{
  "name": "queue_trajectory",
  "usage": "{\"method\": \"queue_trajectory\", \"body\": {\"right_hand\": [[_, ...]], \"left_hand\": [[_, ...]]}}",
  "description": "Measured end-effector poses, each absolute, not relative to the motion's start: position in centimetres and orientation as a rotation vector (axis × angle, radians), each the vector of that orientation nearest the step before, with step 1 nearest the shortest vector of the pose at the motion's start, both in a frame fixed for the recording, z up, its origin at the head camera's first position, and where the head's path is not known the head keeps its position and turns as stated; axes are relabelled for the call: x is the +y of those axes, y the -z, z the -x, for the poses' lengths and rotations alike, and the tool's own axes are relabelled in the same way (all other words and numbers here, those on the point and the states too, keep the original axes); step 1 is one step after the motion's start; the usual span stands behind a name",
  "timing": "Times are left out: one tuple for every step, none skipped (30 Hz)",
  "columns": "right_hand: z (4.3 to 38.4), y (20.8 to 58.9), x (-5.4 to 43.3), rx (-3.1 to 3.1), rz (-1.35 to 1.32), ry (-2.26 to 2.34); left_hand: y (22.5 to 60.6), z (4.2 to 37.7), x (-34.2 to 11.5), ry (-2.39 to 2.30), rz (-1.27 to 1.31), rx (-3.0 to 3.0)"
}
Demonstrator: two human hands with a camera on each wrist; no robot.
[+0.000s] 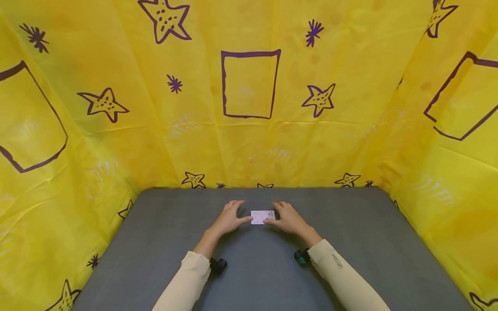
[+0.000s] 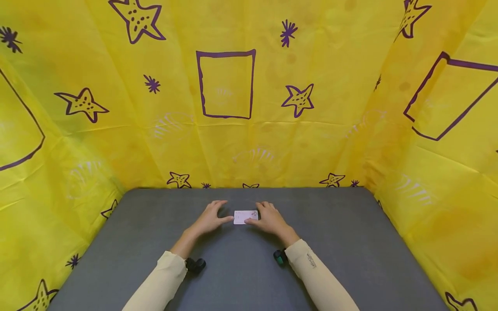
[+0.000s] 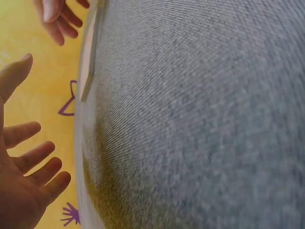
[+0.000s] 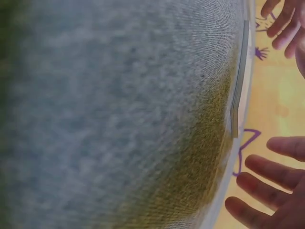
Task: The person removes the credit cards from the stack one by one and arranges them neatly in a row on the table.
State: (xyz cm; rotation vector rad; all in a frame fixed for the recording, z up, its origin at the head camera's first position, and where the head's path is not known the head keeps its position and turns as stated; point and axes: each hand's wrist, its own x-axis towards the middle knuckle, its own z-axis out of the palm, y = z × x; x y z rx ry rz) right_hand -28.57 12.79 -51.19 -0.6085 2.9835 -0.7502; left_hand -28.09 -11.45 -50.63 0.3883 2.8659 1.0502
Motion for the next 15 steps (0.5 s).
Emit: {"method": "queue_trajectory", "body": {"right_hand": [[28.7, 51.2, 12.7, 2.982, 0.620, 0.749], [28.7, 51.1, 12.6, 2.982, 0.637, 0.750], [28.7, 51.1, 12.5, 2.980, 0.655, 0.748], [28.8, 51.0, 12.5, 2.980, 0.671, 0.740], [28.8, 51.0, 12.4, 2.979, 0.684, 0.724], [28.8, 51.0, 12.4, 2.979, 0.695, 0.710], [28.8, 51.0, 12.3, 2.981, 0.707, 0.697], [28.8, 51.0, 12.3, 2.981, 0.713, 0.680], [28.8, 51.0, 12.2, 2.982, 0.717, 0.662], [28.9, 51.0, 12.2, 2.985, 0.722, 0.651], [29.0, 50.9, 12.2, 2.983, 0.721, 0.638], [29.0, 50.9, 12.1, 2.983, 0.723, 0.632], [29.1, 51.0, 12.1, 2.983, 0.727, 0.620], [29.2, 50.9, 12.1, 2.977, 0.725, 0.612], [29.3, 50.9, 12.1, 2.976, 0.726, 0.602]], "left_hand": [[50.7, 28.2, -11.3, -1.042, -0.401, 2.869], [50.8, 28.2, -11.2, -1.027, -0.416, 2.874], [50.9, 28.3, -11.0, -1.015, -0.427, 2.874], [51.0, 28.4, -10.9, -0.999, -0.438, 2.873], [51.1, 28.4, -10.8, -0.987, -0.444, 2.868], [51.1, 28.4, -10.7, -0.976, -0.458, 2.868], [51.2, 28.5, -10.5, -0.963, -0.465, 2.867], [51.3, 28.5, -10.4, -0.954, -0.472, 2.867], [51.4, 28.6, -10.3, -0.948, -0.477, 2.866], [51.5, 28.7, -10.2, -0.941, -0.486, 2.870], [51.5, 28.7, -10.0, -0.936, -0.493, 2.873], [51.6, 28.8, -9.9, -0.928, -0.500, 2.878], [51.6, 28.9, -9.8, -0.920, -0.504, 2.882], [51.7, 29.0, -9.8, -0.910, -0.513, 2.885], [51.7, 29.1, -9.7, -0.902, -0.516, 2.885]]}}
